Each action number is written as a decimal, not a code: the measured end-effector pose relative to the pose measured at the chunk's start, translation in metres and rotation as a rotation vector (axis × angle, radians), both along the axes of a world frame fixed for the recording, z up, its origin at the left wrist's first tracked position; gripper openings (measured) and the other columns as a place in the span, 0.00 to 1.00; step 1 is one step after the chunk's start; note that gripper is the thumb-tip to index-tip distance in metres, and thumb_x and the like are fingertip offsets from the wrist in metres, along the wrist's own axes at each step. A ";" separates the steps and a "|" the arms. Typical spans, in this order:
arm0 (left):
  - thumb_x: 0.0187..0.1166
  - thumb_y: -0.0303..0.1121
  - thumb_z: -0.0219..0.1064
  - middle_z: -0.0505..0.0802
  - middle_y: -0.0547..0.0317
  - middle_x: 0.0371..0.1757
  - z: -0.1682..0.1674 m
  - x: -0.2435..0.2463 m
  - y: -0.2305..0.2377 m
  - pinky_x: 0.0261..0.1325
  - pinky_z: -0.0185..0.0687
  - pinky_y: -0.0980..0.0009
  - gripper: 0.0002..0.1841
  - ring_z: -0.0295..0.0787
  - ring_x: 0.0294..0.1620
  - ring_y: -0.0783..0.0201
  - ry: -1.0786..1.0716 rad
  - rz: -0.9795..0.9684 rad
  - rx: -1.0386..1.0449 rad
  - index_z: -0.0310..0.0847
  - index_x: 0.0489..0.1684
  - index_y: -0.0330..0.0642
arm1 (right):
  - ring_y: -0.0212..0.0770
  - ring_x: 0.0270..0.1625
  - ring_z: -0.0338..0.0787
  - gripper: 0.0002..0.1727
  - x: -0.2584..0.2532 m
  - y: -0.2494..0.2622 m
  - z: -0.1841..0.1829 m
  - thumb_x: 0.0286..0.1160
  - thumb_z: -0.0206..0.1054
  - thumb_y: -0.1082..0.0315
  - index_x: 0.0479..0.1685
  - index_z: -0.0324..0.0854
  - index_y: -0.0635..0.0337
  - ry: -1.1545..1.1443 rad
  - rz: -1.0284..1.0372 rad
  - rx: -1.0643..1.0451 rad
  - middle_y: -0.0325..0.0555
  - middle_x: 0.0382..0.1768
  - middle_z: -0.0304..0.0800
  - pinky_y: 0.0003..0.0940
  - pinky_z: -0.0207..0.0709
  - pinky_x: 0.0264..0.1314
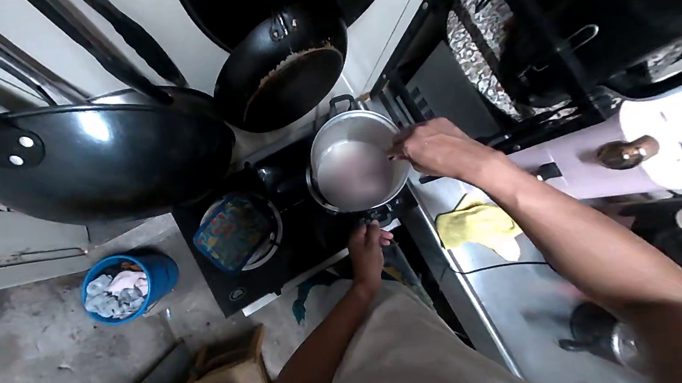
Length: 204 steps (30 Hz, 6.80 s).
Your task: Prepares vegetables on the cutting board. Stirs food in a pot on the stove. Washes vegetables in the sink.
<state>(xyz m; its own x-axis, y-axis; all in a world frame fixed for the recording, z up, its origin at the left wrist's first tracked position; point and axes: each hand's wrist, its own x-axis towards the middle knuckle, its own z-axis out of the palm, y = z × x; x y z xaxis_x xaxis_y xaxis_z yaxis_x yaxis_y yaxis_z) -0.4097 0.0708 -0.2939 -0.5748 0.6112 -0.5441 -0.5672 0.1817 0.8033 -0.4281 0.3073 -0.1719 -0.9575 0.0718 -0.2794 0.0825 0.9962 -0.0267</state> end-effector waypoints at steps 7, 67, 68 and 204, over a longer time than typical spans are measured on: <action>0.93 0.36 0.53 0.94 0.53 0.32 0.004 -0.001 0.000 0.40 0.87 0.70 0.19 0.90 0.32 0.65 -0.003 0.001 -0.014 0.85 0.41 0.28 | 0.64 0.39 0.91 0.03 -0.017 -0.040 -0.038 0.69 0.71 0.75 0.31 0.87 0.63 -0.146 -0.118 -0.023 0.59 0.34 0.90 0.66 0.81 0.41; 0.94 0.37 0.53 0.93 0.54 0.31 0.004 -0.006 -0.006 0.42 0.86 0.69 0.19 0.90 0.32 0.66 0.060 -0.018 -0.076 0.83 0.42 0.29 | 0.72 0.48 0.90 0.11 -0.048 -0.034 -0.048 0.70 0.74 0.68 0.32 0.85 0.70 -0.143 -0.657 -0.069 0.69 0.41 0.89 0.72 0.80 0.44; 0.94 0.37 0.52 0.93 0.54 0.31 0.004 -0.006 -0.006 0.42 0.86 0.69 0.19 0.90 0.33 0.66 0.070 -0.022 -0.066 0.83 0.42 0.30 | 0.72 0.49 0.90 0.11 -0.051 -0.031 -0.056 0.70 0.74 0.67 0.34 0.85 0.70 -0.131 -0.631 -0.095 0.69 0.42 0.89 0.71 0.81 0.45; 0.93 0.37 0.53 0.92 0.55 0.29 0.001 -0.010 -0.007 0.41 0.87 0.67 0.20 0.89 0.31 0.65 0.101 -0.019 -0.080 0.85 0.39 0.30 | 0.72 0.47 0.90 0.08 -0.048 -0.031 -0.052 0.71 0.72 0.72 0.31 0.85 0.70 -0.130 -0.531 -0.050 0.69 0.41 0.89 0.71 0.82 0.45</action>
<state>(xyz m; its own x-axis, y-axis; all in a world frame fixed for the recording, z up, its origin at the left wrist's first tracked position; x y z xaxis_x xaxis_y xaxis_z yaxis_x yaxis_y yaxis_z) -0.4195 0.0639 -0.2932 -0.6177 0.5796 -0.5315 -0.4796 0.2579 0.8387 -0.4762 0.2766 -0.2243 -0.7504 0.5197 -0.4085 0.5797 0.8143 -0.0289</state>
